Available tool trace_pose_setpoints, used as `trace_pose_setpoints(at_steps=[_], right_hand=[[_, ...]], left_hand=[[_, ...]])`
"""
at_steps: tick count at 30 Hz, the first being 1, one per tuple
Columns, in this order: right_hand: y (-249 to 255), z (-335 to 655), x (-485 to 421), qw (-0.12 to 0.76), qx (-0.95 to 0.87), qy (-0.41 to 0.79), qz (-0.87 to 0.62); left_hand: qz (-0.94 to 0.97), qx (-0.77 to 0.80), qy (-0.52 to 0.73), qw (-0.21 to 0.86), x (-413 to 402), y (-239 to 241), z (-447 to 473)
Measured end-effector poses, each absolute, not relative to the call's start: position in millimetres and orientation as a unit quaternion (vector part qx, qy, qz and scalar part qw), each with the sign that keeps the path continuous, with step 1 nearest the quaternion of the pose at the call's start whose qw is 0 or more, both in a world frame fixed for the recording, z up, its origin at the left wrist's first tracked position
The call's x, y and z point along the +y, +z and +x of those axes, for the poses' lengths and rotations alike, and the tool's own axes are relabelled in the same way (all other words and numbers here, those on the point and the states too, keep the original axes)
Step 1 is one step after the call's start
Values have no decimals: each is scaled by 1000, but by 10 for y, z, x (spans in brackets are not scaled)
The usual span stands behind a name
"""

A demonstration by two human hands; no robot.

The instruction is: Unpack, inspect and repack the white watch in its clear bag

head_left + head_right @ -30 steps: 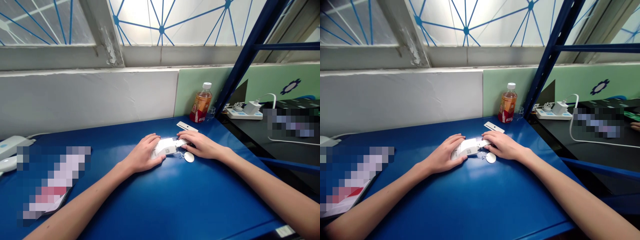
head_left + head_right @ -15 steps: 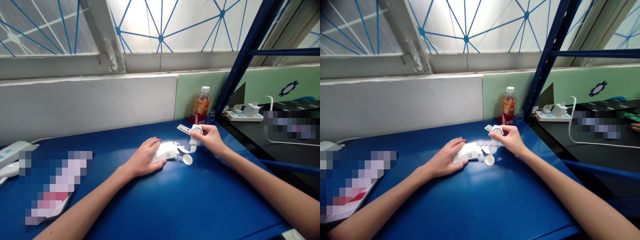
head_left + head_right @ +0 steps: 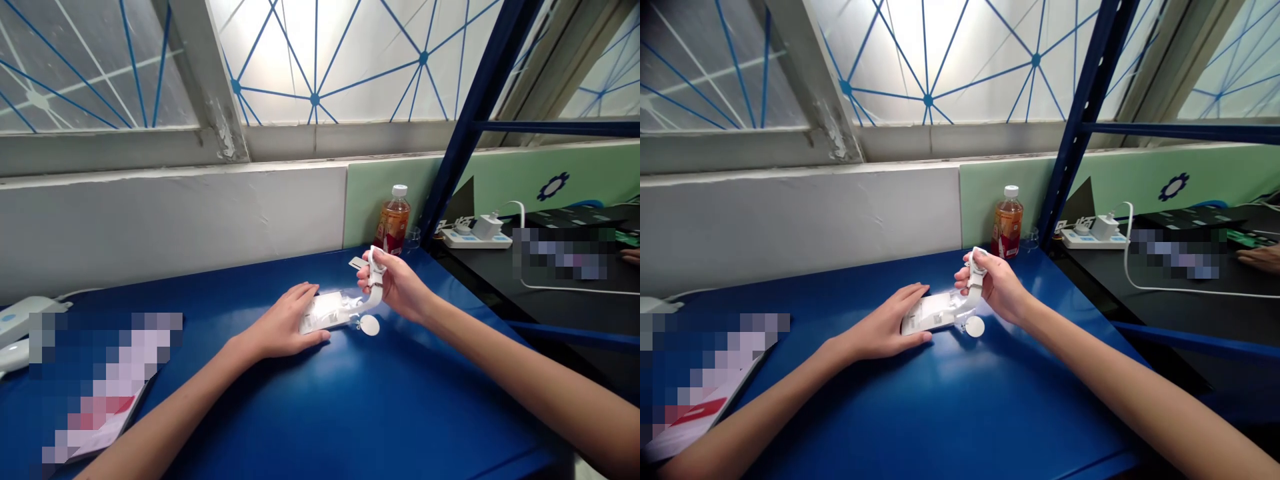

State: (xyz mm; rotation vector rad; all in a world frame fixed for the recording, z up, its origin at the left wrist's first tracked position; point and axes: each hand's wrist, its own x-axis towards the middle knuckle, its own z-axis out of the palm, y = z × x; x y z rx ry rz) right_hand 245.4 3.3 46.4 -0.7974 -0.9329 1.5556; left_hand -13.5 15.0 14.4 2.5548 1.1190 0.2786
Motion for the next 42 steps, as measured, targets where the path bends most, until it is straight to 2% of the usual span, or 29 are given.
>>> trace_pose_setpoints(at_steps=[2, 5, 7, 9, 11, 17, 22, 26, 35, 42], right_hand=[[574, 2397, 65, 544, -399, 662, -327], [721, 2284, 119, 527, -398, 693, -290], [778, 2187, 148, 512, -400, 712, -266], [794, 2089, 172, 499, -403, 726, -248], [775, 2003, 196, 499, -411, 724, -240], [572, 1894, 269, 521, -444, 692, -227], [445, 1951, 304, 439, -384, 794, -170], [454, 2006, 330, 401, -362, 833, -122], [494, 1982, 292, 387, -390, 818, -167], [576, 1979, 279, 393, -395, 822, -119]], left_hand=[[889, 396, 111, 200, 155, 219, -133], [857, 388, 221, 256, 95, 382, -51], [812, 356, 293, 357, 1, 503, 58], [737, 321, 321, 500, -109, 599, 181], [675, 313, 335, 579, -197, 645, 285], [572, 356, 317, 668, -252, 527, 374], [507, 340, 315, 727, -264, 462, 380], [441, 342, 346, 754, -256, 446, 402], [375, 341, 305, 806, -327, 510, 453], [355, 325, 323, 815, -314, 465, 450]])
